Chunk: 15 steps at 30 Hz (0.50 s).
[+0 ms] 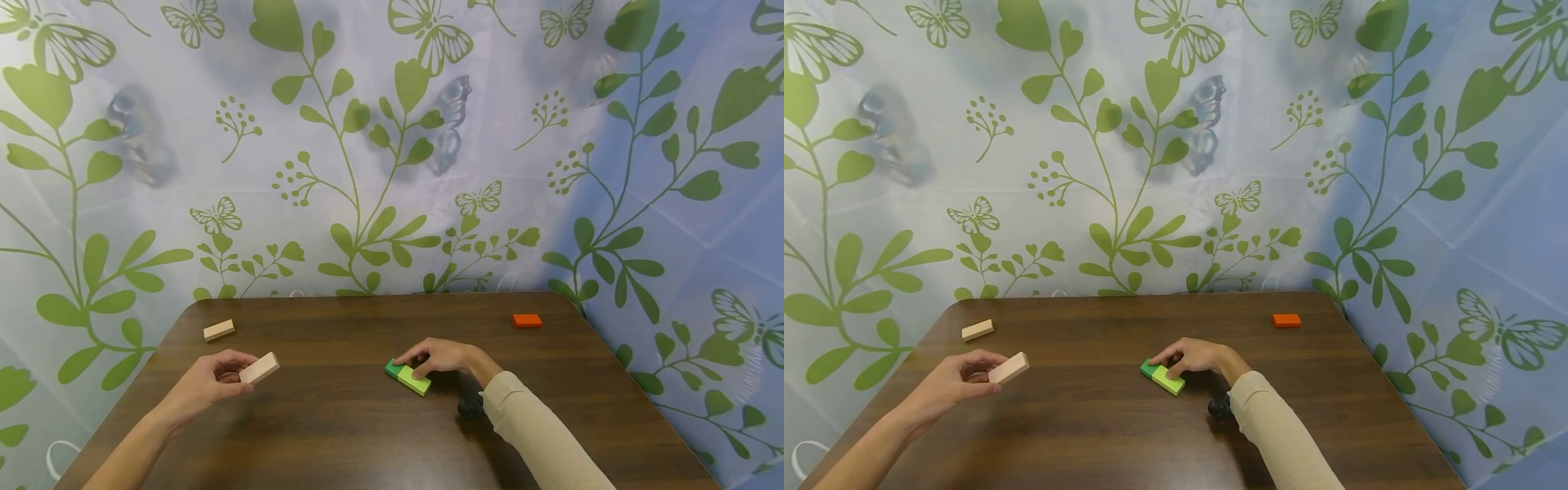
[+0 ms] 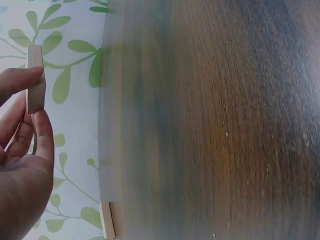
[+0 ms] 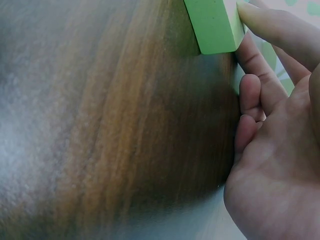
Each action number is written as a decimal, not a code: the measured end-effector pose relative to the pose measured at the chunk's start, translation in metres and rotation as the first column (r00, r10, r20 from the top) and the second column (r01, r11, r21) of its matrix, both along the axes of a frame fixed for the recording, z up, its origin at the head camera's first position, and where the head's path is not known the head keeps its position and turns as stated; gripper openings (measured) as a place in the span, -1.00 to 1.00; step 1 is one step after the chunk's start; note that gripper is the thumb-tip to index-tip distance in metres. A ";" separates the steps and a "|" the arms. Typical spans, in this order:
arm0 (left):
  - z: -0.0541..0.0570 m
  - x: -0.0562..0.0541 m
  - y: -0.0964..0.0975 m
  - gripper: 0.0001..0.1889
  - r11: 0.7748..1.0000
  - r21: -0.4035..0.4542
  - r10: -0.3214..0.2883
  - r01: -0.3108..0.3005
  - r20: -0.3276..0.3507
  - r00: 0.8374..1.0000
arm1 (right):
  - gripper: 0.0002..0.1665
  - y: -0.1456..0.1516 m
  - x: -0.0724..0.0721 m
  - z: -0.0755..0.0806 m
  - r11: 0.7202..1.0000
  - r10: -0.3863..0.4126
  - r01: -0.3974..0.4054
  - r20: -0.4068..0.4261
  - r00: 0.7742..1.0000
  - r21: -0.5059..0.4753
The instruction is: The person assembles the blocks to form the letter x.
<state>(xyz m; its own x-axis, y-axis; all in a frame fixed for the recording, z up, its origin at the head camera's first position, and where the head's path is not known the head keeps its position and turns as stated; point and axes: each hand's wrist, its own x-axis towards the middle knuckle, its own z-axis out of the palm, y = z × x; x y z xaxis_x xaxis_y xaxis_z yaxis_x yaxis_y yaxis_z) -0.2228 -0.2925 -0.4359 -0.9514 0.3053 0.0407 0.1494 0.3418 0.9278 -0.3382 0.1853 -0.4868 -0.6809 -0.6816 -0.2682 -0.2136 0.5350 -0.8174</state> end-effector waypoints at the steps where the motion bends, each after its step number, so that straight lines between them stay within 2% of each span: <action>1: 0.000 -0.001 0.001 -0.51 1.000 0.001 -0.004 0.004 -0.001 1.000 | -0.51 0.000 0.000 0.000 1.000 0.001 -0.001 0.000 1.000 -0.001; 6: -0.003 -0.002 0.009 -0.52 1.000 -0.005 -0.008 0.008 0.010 1.000 | -0.52 0.000 -0.001 0.000 1.000 0.007 -0.007 0.002 1.000 -0.011; 15: -0.005 -0.003 0.022 -0.51 0.998 -0.037 0.042 -0.041 0.020 0.999 | -0.52 0.001 0.000 -0.001 1.000 0.013 -0.013 0.002 1.000 -0.012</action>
<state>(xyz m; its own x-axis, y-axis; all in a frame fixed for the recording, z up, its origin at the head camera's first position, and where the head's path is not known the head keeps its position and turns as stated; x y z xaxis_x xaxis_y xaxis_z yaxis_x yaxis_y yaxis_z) -0.2258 -0.2703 -0.4404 -0.9638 0.2663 0.0102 0.1149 0.3807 0.9175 -0.3385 0.1865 -0.4876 -0.6712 -0.6937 -0.2611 -0.2191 0.5223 -0.8242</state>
